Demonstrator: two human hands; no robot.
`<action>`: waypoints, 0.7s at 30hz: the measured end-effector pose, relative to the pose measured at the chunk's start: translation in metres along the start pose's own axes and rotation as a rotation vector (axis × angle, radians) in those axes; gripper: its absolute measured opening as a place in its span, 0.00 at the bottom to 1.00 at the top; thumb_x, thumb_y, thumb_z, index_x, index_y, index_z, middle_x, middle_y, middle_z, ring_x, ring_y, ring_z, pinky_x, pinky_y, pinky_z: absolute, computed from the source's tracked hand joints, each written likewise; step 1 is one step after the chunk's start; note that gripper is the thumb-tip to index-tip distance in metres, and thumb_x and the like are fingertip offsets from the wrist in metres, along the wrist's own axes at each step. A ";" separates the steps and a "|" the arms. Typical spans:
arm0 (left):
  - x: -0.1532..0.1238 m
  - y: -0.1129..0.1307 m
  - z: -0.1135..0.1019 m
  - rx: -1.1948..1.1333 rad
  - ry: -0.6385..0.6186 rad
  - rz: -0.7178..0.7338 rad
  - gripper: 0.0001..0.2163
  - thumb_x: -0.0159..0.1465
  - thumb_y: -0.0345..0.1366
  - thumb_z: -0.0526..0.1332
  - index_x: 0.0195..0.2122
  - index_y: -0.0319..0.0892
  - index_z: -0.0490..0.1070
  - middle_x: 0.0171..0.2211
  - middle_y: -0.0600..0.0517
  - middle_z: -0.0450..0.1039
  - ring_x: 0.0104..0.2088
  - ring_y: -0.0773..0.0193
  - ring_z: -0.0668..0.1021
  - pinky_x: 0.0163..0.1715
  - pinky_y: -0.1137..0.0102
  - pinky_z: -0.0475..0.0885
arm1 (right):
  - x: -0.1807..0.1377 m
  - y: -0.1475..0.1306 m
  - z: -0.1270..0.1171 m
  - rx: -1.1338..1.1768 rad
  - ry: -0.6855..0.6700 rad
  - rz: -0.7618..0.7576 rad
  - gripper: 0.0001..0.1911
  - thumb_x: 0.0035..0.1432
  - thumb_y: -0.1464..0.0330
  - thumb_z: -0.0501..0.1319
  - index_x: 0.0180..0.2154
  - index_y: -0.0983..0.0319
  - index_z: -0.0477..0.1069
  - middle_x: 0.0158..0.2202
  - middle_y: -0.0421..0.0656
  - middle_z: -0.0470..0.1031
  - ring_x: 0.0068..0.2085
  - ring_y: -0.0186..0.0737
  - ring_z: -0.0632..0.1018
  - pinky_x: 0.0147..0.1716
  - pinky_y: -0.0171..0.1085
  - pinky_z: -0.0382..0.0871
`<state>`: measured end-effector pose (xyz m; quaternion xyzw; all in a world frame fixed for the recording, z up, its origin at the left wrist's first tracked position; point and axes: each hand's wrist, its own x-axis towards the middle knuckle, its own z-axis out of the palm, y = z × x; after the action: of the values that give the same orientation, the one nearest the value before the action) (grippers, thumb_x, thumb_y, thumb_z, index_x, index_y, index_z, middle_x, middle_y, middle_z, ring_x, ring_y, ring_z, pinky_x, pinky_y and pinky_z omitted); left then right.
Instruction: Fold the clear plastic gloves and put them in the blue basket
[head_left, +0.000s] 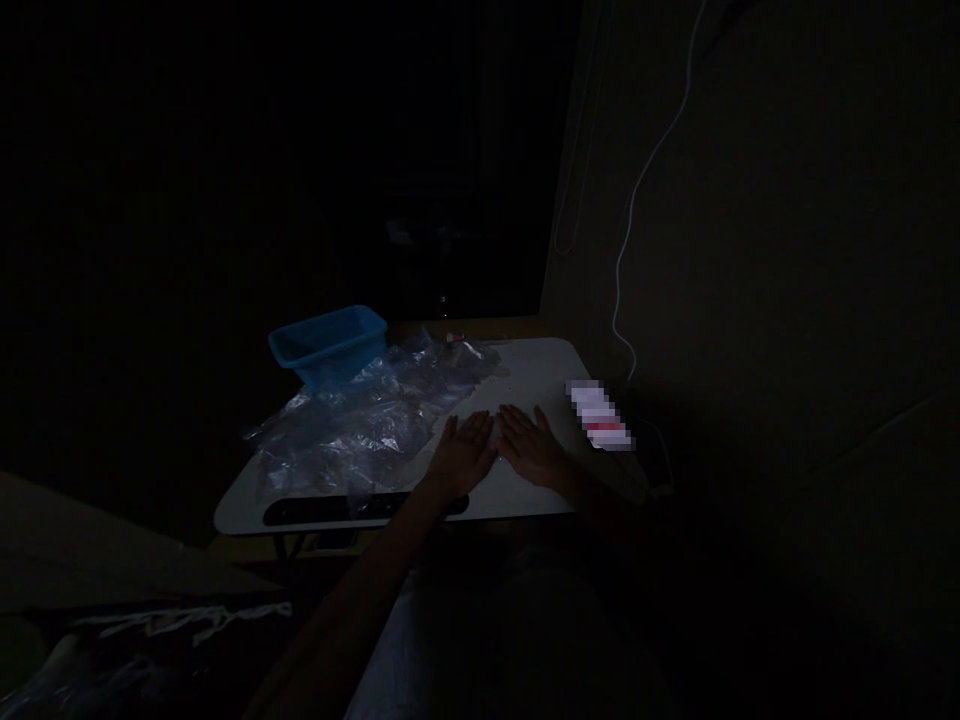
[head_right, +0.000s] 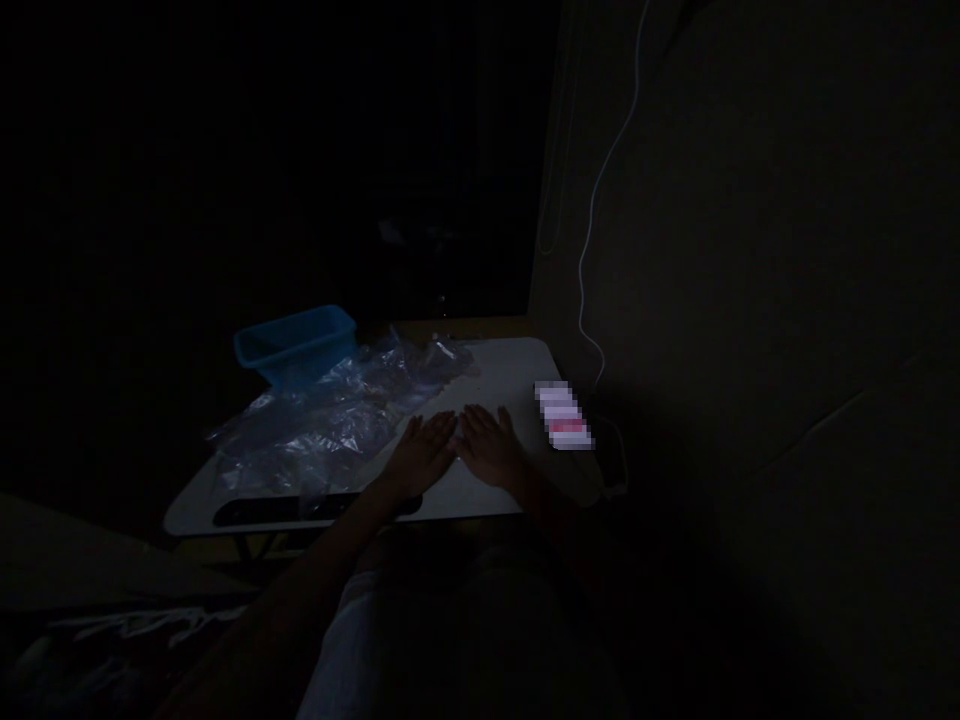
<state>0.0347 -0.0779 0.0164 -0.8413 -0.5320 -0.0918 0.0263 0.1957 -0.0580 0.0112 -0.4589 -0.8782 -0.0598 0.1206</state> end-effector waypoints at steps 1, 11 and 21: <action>0.000 0.000 0.001 0.002 -0.010 0.001 0.23 0.65 0.41 0.38 0.60 0.40 0.50 0.61 0.46 0.50 0.61 0.61 0.54 0.59 0.55 0.44 | 0.000 0.000 0.001 -0.001 -0.007 0.000 0.26 0.63 0.61 0.39 0.57 0.64 0.56 0.60 0.49 0.53 0.61 0.45 0.54 0.56 0.55 0.43; 0.001 0.003 -0.002 0.030 -0.068 -0.140 0.27 0.65 0.46 0.37 0.59 0.35 0.51 0.61 0.42 0.48 0.61 0.58 0.53 0.57 0.53 0.45 | -0.006 0.004 0.001 -0.004 -0.001 0.064 0.28 0.62 0.57 0.38 0.56 0.66 0.57 0.60 0.52 0.54 0.61 0.47 0.55 0.55 0.56 0.46; -0.002 0.004 -0.004 0.031 -0.029 -0.240 0.28 0.64 0.47 0.35 0.59 0.34 0.52 0.60 0.40 0.50 0.60 0.56 0.54 0.56 0.50 0.45 | -0.010 0.008 0.003 -0.025 0.018 0.189 0.30 0.62 0.56 0.38 0.56 0.68 0.57 0.59 0.54 0.55 0.60 0.49 0.56 0.55 0.59 0.45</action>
<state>0.0372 -0.0823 0.0203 -0.7723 -0.6306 -0.0738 0.0203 0.2074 -0.0611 0.0054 -0.5405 -0.8292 -0.0633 0.1278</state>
